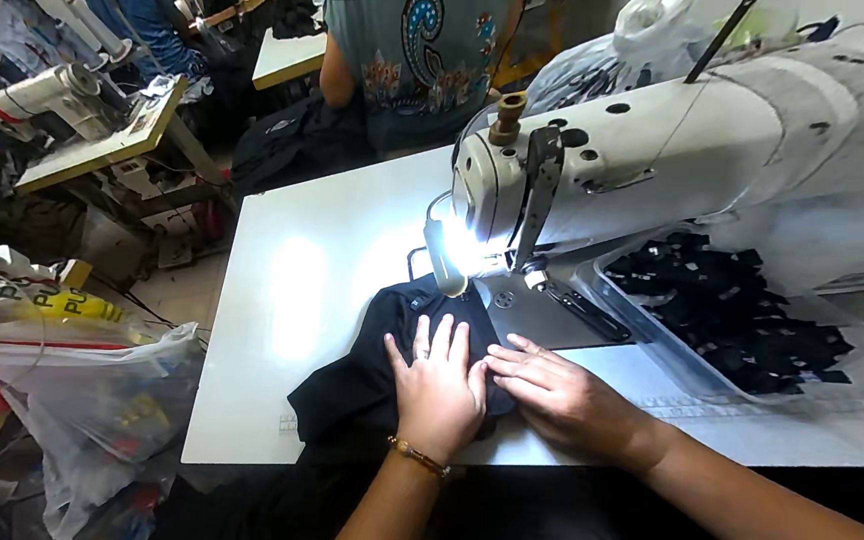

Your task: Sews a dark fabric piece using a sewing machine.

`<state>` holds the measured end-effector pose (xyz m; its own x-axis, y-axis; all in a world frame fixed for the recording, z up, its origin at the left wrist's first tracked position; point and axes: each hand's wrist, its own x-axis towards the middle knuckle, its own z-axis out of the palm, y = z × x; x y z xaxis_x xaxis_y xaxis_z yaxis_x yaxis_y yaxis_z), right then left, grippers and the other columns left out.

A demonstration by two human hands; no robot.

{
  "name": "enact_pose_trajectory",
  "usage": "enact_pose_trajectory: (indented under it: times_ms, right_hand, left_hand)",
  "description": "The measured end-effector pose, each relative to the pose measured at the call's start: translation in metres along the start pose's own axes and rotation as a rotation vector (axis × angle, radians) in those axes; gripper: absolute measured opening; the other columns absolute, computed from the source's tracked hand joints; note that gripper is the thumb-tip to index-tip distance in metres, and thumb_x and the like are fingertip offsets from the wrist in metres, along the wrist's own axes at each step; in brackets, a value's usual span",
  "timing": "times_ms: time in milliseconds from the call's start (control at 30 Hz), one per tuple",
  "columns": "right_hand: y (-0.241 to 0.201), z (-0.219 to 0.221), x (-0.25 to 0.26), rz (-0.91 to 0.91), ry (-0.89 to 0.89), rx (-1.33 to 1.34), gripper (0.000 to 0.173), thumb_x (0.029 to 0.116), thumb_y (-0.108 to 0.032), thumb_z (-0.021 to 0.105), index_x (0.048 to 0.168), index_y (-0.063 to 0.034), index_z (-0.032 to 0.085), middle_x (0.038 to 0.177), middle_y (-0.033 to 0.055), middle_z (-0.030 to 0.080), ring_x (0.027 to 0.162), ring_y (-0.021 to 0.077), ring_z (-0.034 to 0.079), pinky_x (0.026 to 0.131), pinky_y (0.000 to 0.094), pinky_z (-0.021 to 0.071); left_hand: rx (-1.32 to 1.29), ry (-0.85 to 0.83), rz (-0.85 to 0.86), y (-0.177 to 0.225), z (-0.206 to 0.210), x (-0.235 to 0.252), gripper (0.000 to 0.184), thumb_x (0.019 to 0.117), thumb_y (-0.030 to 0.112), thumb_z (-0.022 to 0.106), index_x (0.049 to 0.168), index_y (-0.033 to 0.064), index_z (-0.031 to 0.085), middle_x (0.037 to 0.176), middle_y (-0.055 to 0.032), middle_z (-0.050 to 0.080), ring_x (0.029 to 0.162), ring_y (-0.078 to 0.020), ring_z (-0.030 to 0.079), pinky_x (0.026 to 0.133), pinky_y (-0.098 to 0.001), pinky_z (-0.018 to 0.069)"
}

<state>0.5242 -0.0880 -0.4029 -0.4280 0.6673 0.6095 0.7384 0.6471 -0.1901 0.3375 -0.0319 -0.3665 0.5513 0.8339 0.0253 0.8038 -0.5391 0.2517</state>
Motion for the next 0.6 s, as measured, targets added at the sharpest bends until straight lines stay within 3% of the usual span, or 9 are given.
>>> enact_pose_trajectory:
  times_ms: [300,600]
  right_hand:
    - [0.002,0.007,0.008,0.071,0.026,0.021,0.024,0.0863,-0.007,0.051,0.085,-0.0005,0.075,0.109,0.0148,0.076,0.118,0.0305,0.069,0.111,0.0456,0.0472]
    - [0.01,0.015,0.028,0.187,0.027,0.049,0.025,0.0835,-0.004,0.052,0.087,0.0042,0.075,0.113,0.0184,0.075,0.119,0.0332,0.069,0.109,0.0474,0.0486]
  left_hand:
    - [0.009,-0.022,0.027,-0.01,-0.002,0.015,0.051,0.1092,0.041,0.033,0.157,0.0266,0.045,0.166,0.0037,0.036,0.158,-0.0258,0.02,0.119,-0.0739,0.0024]
    - [-0.014,-0.05,0.014,-0.016,-0.013,0.033,0.051,0.1106,0.038,0.032,0.159,0.024,0.041,0.168,0.0029,0.032,0.158,-0.0298,0.019,0.118,-0.0756,0.0019]
